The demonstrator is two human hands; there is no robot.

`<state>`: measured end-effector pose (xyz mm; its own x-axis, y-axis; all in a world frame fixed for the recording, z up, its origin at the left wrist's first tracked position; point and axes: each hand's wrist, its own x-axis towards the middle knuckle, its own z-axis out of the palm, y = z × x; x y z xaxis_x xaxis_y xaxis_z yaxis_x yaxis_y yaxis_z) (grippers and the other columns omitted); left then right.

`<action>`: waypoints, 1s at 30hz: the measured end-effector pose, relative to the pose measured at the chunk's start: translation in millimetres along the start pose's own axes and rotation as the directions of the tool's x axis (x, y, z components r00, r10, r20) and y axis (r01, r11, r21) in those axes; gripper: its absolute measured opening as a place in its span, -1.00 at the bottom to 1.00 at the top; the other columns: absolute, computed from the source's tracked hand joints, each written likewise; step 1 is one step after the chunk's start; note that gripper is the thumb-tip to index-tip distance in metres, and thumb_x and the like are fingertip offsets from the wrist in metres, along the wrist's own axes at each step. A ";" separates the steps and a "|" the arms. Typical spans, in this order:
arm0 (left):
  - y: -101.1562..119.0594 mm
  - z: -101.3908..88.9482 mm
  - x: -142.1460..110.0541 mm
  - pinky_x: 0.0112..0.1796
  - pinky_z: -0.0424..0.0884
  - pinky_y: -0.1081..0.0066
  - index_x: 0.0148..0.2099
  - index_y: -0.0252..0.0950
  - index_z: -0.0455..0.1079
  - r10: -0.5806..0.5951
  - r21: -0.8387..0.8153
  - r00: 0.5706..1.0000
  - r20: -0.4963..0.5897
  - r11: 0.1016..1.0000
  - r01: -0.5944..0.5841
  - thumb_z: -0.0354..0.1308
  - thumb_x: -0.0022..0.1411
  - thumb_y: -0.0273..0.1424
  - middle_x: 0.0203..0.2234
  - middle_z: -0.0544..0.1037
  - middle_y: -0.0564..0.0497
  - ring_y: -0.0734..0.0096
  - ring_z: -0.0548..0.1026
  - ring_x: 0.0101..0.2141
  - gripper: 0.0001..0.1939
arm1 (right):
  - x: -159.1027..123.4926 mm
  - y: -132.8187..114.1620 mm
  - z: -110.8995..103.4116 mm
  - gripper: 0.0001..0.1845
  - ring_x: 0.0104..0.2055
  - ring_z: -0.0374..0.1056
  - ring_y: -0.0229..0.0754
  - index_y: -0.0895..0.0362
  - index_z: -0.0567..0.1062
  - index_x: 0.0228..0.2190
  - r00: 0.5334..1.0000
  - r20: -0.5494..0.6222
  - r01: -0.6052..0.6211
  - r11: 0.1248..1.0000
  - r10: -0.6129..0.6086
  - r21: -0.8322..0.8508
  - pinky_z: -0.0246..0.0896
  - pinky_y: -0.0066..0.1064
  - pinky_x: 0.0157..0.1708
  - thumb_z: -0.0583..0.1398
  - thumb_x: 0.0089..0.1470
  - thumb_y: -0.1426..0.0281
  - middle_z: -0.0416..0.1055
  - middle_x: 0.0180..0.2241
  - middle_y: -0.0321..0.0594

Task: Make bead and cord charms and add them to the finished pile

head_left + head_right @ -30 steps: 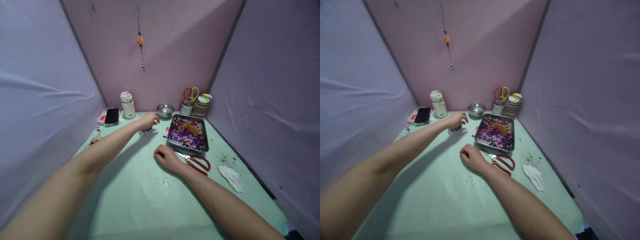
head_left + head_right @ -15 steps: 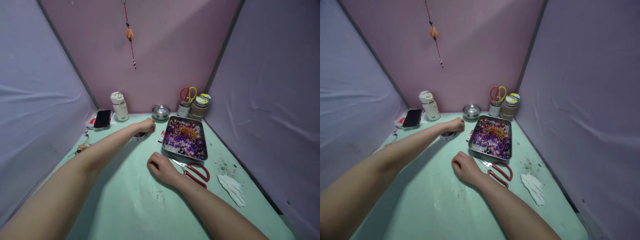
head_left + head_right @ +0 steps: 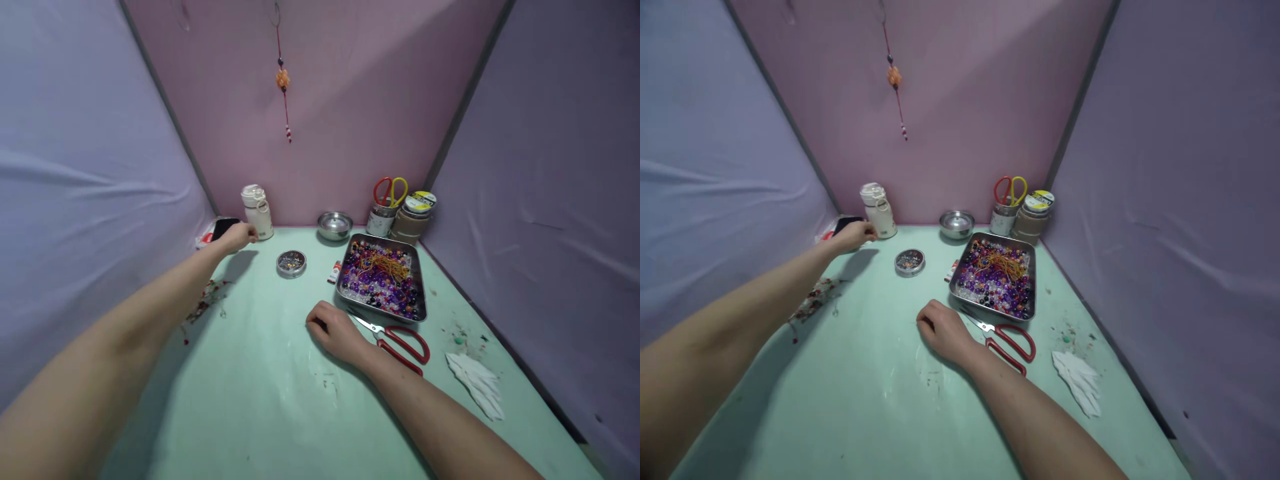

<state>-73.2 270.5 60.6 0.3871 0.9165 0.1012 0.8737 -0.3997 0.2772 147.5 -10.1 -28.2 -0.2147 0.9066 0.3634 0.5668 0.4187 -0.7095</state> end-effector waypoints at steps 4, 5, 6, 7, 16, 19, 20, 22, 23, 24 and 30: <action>-26.2 -18.8 -44.7 -0.40 0.25 0.51 -0.52 -0.24 0.44 -0.080 0.031 0.997 -0.005 0.996 0.080 0.19 -0.11 -0.45 -0.55 0.52 0.06 0.40 0.42 -0.45 -0.98 | -0.7 2.0 1.9 -0.87 -0.36 0.29 -0.25 0.11 0.42 -0.44 1.000 -0.003 0.015 1.000 -0.015 -0.007 0.16 -0.42 -0.34 0.10 0.06 0.54 0.36 -0.40 -0.24; -30.2 -21.9 -56.7 -0.41 0.24 0.51 -0.51 -0.24 0.44 -0.087 0.019 0.996 -0.002 0.996 0.087 0.18 -0.11 -0.45 -0.55 0.52 0.06 0.41 0.41 -0.45 -0.97 | -0.9 2.8 2.5 -0.87 -0.36 0.29 -0.25 0.11 0.42 -0.44 1.000 -0.009 0.018 1.000 -0.018 -0.011 0.16 -0.41 -0.33 0.10 0.06 0.54 0.36 -0.40 -0.24; -33.2 -24.3 -69.1 -0.41 0.24 0.51 -0.51 -0.24 0.43 -0.091 -0.003 0.996 0.001 0.996 0.091 0.16 -0.10 -0.45 -0.55 0.52 0.06 0.42 0.41 -0.46 -0.96 | -1.0 3.7 3.1 -0.87 -0.36 0.28 -0.24 0.11 0.42 -0.44 1.000 -0.018 0.021 1.000 -0.021 -0.016 0.16 -0.41 -0.33 0.10 0.05 0.53 0.36 -0.40 -0.24; -35.4 -26.0 -82.1 -0.42 0.24 0.51 -0.51 -0.24 0.42 -0.096 -0.029 0.995 0.007 0.995 0.096 0.15 -0.10 -0.46 -0.56 0.51 0.06 0.43 0.41 -0.46 -0.96 | -1.0 4.5 3.7 -0.87 -0.36 0.28 -0.24 0.11 0.42 -0.44 0.999 -0.026 0.025 0.999 -0.025 -0.020 0.16 -0.41 -0.33 0.10 0.05 0.53 0.36 -0.40 -0.24; -17.7 -37.7 -217.6 -0.45 0.21 0.48 -0.52 -0.22 0.40 -0.010 -0.157 0.962 0.273 0.986 0.055 0.09 -0.11 -0.44 -0.58 0.48 0.08 0.40 0.38 -0.49 -0.93 | 0.8 4.7 6.5 -0.90 -0.38 0.30 -0.24 0.14 0.44 -0.46 0.999 -0.025 0.034 0.997 -0.036 -0.073 0.17 -0.40 -0.31 0.11 0.01 0.50 0.39 -0.44 -0.25; 15.9 -48.9 -259.4 -0.43 0.22 0.49 -0.47 -0.19 0.43 0.125 -0.255 0.913 0.388 0.967 -0.024 0.08 -0.05 -0.43 -0.54 0.51 0.09 0.42 0.40 -0.47 -0.90 | 4.3 -1.2 0.7 -0.90 -0.42 0.29 -0.25 0.14 0.46 -0.47 1.000 0.015 -0.014 0.998 0.015 -0.057 0.17 -0.42 -0.36 0.12 -0.01 0.47 0.41 -0.47 -0.27; 30.6 -52.3 -270.9 -0.42 0.24 0.50 -0.45 -0.19 0.44 0.201 -0.311 0.887 0.416 0.948 -0.069 0.09 -0.03 -0.43 -0.51 0.52 0.09 0.42 0.41 -0.45 -0.90 | 6.0 -4.4 -2.5 -0.90 -0.44 0.29 -0.26 0.14 0.46 -0.47 0.999 0.032 -0.040 0.998 0.042 -0.050 0.17 -0.43 -0.37 0.12 -0.02 0.46 0.42 -0.48 -0.27; 62.5 -56.2 -288.0 -0.38 0.26 0.51 -0.42 -0.20 0.45 0.349 -0.436 0.824 0.447 0.889 -0.139 0.10 0.01 -0.41 -0.48 0.54 0.09 0.44 0.42 -0.42 -0.90 | 9.8 -11.8 -9.4 -0.88 -0.48 0.27 -0.27 0.15 0.47 -0.47 0.994 0.043 -0.101 0.994 0.102 -0.037 0.17 -0.43 -0.40 0.12 -0.03 0.42 0.43 -0.50 -0.28; 78.4 -56.1 -293.0 -0.35 0.27 0.51 -0.40 -0.22 0.46 0.407 -0.488 0.808 0.427 0.855 -0.173 0.09 0.04 -0.41 -0.46 0.54 0.08 0.45 0.43 -0.41 -0.89 | 11.4 -15.7 -12.6 -0.87 -0.50 0.26 -0.27 0.15 0.47 -0.46 0.991 0.028 -0.130 0.991 0.131 -0.029 0.17 -0.42 -0.40 0.12 -0.03 0.41 0.43 -0.49 -0.28; 93.6 -54.1 -295.6 -0.32 0.28 0.51 -0.38 -0.25 0.46 0.441 -0.533 0.809 0.389 0.824 -0.193 0.08 0.07 -0.42 -0.45 0.55 0.07 0.46 0.43 -0.40 -0.88 | 12.7 -19.3 -15.3 -0.86 -0.51 0.25 -0.28 0.16 0.47 -0.45 0.988 -0.002 -0.153 0.988 0.153 -0.018 0.17 -0.42 -0.40 0.11 -0.02 0.39 0.43 -0.49 -0.28; 160.8 -9.7 -279.3 -0.38 0.30 0.47 -0.40 -0.31 0.40 0.210 -0.814 0.971 0.111 0.580 -0.032 0.10 0.06 -0.42 -0.54 0.46 0.09 0.51 0.39 -0.50 -0.92 | 2.0 -34.5 -18.3 -0.84 -0.38 0.29 -0.22 0.14 0.46 -0.38 0.968 -0.227 -0.089 0.992 0.108 0.093 0.18 -0.40 -0.37 0.10 0.01 0.38 0.42 -0.36 -0.20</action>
<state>-43.6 -49.6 86.1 0.5920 0.8043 0.0507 0.2544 -0.2462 0.9352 142.1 -23.7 8.1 0.0339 0.9104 0.4124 0.5075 0.3398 -0.7918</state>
